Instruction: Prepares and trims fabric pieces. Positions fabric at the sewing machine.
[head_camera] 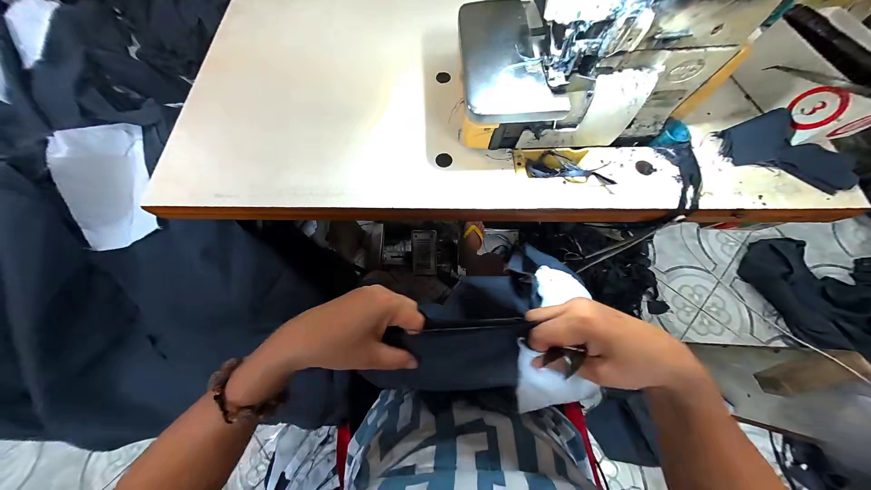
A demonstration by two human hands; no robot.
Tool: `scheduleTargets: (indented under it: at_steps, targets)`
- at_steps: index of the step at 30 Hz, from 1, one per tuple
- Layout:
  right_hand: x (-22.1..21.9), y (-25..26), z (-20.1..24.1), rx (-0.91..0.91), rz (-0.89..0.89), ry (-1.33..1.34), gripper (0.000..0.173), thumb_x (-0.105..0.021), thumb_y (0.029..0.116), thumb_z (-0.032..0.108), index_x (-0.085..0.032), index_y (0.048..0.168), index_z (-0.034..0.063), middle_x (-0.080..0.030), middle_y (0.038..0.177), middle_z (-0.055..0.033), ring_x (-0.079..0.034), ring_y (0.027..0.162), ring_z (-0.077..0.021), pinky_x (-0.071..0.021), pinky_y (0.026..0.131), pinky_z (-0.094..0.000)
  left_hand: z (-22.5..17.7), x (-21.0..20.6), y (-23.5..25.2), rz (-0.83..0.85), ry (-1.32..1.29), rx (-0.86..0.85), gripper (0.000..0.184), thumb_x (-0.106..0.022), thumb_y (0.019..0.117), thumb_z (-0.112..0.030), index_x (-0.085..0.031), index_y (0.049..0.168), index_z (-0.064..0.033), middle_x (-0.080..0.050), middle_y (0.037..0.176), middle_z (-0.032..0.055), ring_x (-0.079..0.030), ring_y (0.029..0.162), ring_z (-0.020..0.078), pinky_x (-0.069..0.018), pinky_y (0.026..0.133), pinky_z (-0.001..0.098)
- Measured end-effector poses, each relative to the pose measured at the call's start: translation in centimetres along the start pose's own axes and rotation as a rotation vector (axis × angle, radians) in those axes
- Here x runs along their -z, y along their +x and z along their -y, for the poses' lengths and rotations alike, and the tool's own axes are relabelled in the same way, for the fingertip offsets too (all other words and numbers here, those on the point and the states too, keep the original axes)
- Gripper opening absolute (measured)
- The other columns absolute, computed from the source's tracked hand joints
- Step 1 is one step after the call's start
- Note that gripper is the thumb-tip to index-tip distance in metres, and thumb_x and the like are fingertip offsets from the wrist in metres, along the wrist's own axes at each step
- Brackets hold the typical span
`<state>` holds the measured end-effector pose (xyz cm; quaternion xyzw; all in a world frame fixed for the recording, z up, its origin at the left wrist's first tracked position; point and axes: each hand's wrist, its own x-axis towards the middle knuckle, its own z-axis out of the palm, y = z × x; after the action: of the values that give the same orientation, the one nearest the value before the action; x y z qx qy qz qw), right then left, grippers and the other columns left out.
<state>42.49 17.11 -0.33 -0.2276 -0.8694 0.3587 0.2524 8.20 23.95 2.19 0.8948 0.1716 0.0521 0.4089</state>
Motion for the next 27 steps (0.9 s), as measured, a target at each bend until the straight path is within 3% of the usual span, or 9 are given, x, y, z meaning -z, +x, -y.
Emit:
scheduleTargets:
  at_steps: [4,9,16,19,21,24,27]
  targets:
    - [0.4,-3.0,-0.9,-0.121,-0.044,0.052,0.02,-0.061,0.0963,0.018,-0.064,0.081,0.0063,-0.059,0.077,0.0001,-0.054,0.073,0.0018,-0.0444,0.068,-0.0116,1.8,3.1,-3.6,-0.068,-0.05,0.074,0.025,-0.072,0.0899,-0.033,-0.068,0.078,-0.0114,-0.061,0.072,-0.0089,-0.055,0.068,-0.0064,-0.0439,0.059,0.0107]
    - [-0.8,-2.8,-2.3,-0.142,-0.087,0.085,0.02,-0.062,0.0956,0.02,-0.064,0.08,0.0063,-0.06,0.077,-0.0001,-0.054,0.072,0.0033,-0.0436,0.066,-0.0107,2.9,6.5,-5.2,-0.183,-0.034,0.171,0.018,-0.073,0.0875,-0.027,-0.068,0.076,-0.0138,-0.064,0.076,-0.0077,-0.058,0.068,-0.0023,-0.0462,0.058,0.0137]
    - [-1.3,-3.4,-4.1,-0.137,-0.206,0.121,0.027,-0.062,0.0981,0.027,-0.061,0.079,0.0075,-0.056,0.071,0.0035,-0.048,0.066,0.0081,-0.0386,0.061,-0.0071,1.7,8.7,-5.1,-0.43,-0.1,0.196,0.005,-0.068,0.091,-0.006,-0.067,0.089,-0.0107,-0.067,0.076,-0.0079,-0.059,0.064,-0.0022,-0.0492,0.057,0.013]
    - [-1.9,-3.5,-4.5,-0.165,-0.22,0.153,0.026,-0.063,0.097,0.025,-0.063,0.079,0.0069,-0.055,0.068,0.0045,-0.047,0.064,0.0088,-0.0368,0.059,-0.0072,1.5,9.2,-3.5,-0.505,0.024,0.209,0.005,-0.068,0.0933,-0.009,-0.065,0.09,-0.0077,-0.065,0.072,-0.0053,-0.057,0.061,-0.0019,-0.0476,0.055,0.0147]
    - [-2.5,-3.3,-4.6,-0.196,-0.225,0.193,0.025,-0.064,0.0961,0.023,-0.065,0.078,0.0064,-0.055,0.066,0.0048,-0.047,0.063,0.0084,-0.0367,0.057,-0.0086,1.3,10.5,-1.8,-0.505,0.242,0.207,0.012,-0.068,0.0961,-0.017,-0.065,0.092,-0.006,-0.065,0.073,-0.0026,-0.059,0.064,0.0008,-0.0511,0.061,0.0201]
    - [-4.3,-1.5,-4.1,-0.229,-0.274,0.298,0.021,-0.064,0.0941,0.017,-0.067,0.078,0.004,-0.057,0.067,0.0052,-0.048,0.063,0.009,-0.0383,0.058,-0.009,-0.1,13.6,2.3,-0.509,0.523,0.191,0.019,-0.065,0.099,-0.02,-0.065,0.096,-0.0018,-0.068,0.079,0.008,-0.067,0.072,0.0176,-0.0569,0.069,0.0411]
    - [-6.6,1.8,-2.4,-0.303,-0.384,0.43,0.019,-0.064,0.0938,0.015,-0.065,0.077,0.0058,-0.055,0.066,0.0093,-0.047,0.062,0.0101,-0.0383,0.057,-0.0098,-1.5,16.4,9.0,-0.53,0.683,0.228,0.023,-0.068,0.0986,-0.021,-0.066,0.103,0.0019,-0.069,0.087,0.0192,-0.07,0.083,0.0384,-0.054,0.075,0.0623]
